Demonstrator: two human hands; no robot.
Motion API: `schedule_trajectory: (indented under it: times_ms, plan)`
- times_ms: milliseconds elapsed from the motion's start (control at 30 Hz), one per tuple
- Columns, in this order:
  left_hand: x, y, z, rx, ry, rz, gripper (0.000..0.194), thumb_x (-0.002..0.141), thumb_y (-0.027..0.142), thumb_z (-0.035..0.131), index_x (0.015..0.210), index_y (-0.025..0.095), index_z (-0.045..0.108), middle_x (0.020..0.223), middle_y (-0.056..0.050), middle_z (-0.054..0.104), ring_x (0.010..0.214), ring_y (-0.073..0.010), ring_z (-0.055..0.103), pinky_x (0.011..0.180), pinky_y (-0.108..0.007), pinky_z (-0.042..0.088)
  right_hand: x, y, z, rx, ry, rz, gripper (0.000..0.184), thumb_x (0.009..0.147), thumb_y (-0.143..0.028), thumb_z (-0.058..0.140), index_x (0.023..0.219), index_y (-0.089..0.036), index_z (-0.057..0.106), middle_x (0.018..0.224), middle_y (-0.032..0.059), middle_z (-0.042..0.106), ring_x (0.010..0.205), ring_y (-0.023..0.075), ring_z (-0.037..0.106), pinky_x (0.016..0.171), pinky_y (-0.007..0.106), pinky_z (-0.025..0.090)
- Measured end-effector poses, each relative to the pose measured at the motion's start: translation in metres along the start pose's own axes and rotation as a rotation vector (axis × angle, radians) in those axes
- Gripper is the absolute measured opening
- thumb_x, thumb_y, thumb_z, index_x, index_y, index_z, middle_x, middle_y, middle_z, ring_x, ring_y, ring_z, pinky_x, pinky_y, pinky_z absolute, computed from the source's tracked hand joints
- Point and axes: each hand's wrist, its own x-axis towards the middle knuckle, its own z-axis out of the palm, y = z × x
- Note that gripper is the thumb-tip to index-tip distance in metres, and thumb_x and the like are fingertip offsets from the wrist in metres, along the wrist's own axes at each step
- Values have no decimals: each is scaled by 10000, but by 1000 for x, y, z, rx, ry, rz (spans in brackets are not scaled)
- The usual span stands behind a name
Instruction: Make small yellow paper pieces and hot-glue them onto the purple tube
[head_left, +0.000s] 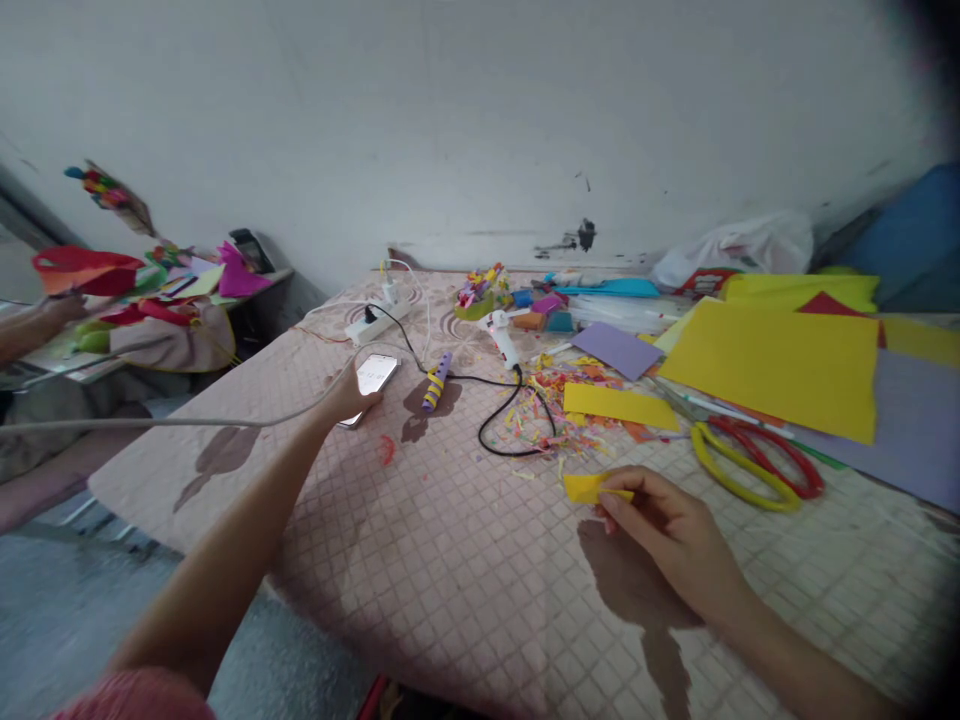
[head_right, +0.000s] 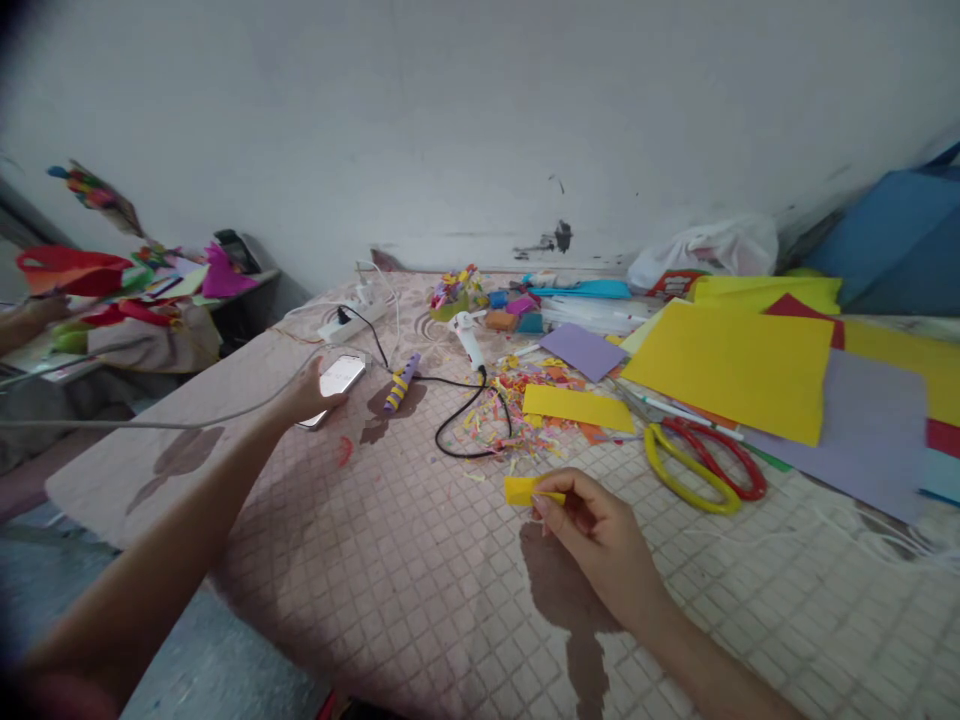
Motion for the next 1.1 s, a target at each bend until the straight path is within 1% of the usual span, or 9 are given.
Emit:
schedule_trajectory:
  times_ms: [400, 567, 667, 767, 833, 900, 933, 1000, 1100]
  plan:
    - [-3, 21, 3, 49, 35, -164, 915, 687, 412, 573, 1446, 105, 165, 1411, -240, 368, 1267, -442, 358, 960, -580, 336, -1, -2, 0, 9, 1, -1, 120, 830, -319, 574, 795, -207, 599, 723, 9, 610, 579, 120, 575, 559, 232, 483]
    - [-3, 24, 1, 58, 34, -162, 916, 704, 429, 567, 1443, 79, 155, 1396, -259, 384, 1258, -450, 369, 951, -591, 335, -1, -1, 0, 7, 3, -7, 119, 828, -325, 580, 801, -212, 603, 709, 4, 606, 576, 120, 573, 558, 234, 482]
    - [-10, 25, -4, 64, 11, -123, 969, 713, 500, 571, 1444, 49, 121, 1410, -288, 344, 1258, -467, 363, 940, -589, 339, -1, -2, -1, 23, 4, -3, 123, 827, -331, 582, 801, -213, 603, 694, 4, 605, 575, 126, 574, 558, 241, 484]
    - [-37, 30, -15, 118, 38, -23, 965, 711, 573, 574, 1425, 47, 195, 1415, -284, 338, 1266, -455, 354, 948, -569, 339, -1, -3, -1, 31, 15, 3, 141, 824, -345, 585, 799, -208, 606, 694, 13, 611, 578, 137, 576, 556, 254, 488]
    - [-67, 38, -23, 177, -12, 44, 811, 725, 522, 596, 1357, 71, 359, 1282, -255, 509, 1188, -443, 443, 923, -576, 347, 0, -4, -1, 33, 30, 4, 150, 821, -353, 589, 803, -205, 606, 706, 17, 615, 579, 139, 578, 555, 257, 490]
    - [-101, 52, -30, 154, 12, 134, 608, 756, 460, 596, 1266, 148, 487, 1144, -179, 623, 1120, -406, 507, 907, -559, 361, 0, -5, -1, 40, 41, 0, 151, 818, -353, 594, 805, -203, 604, 722, 16, 614, 579, 134, 578, 561, 255, 491]
    - [-118, 61, -32, 66, 12, 207, 532, 771, 443, 591, 1225, 175, 521, 1090, -143, 653, 1061, -356, 556, 899, -511, 389, 0, -5, 0, 43, 43, -4, 148, 818, -350, 596, 807, -202, 602, 729, 15, 613, 582, 132, 578, 566, 253, 491]
    - [-145, 83, -31, -186, -68, 349, 423, 787, 411, 596, 1163, 219, 554, 968, -86, 687, 875, -250, 630, 802, -394, 463, 0, -4, 0, 40, 43, -17, 137, 820, -339, 596, 819, -202, 600, 745, 17, 615, 592, 130, 577, 576, 253, 491]
    - [-162, 122, -23, -525, -299, 502, 413, 817, 324, 581, 1214, 256, 489, 988, -55, 674, 758, -160, 631, 671, -291, 494, 0, -3, 0, 24, 50, -35, 120, 823, -321, 597, 850, -204, 600, 801, 27, 624, 634, 137, 584, 597, 258, 491]
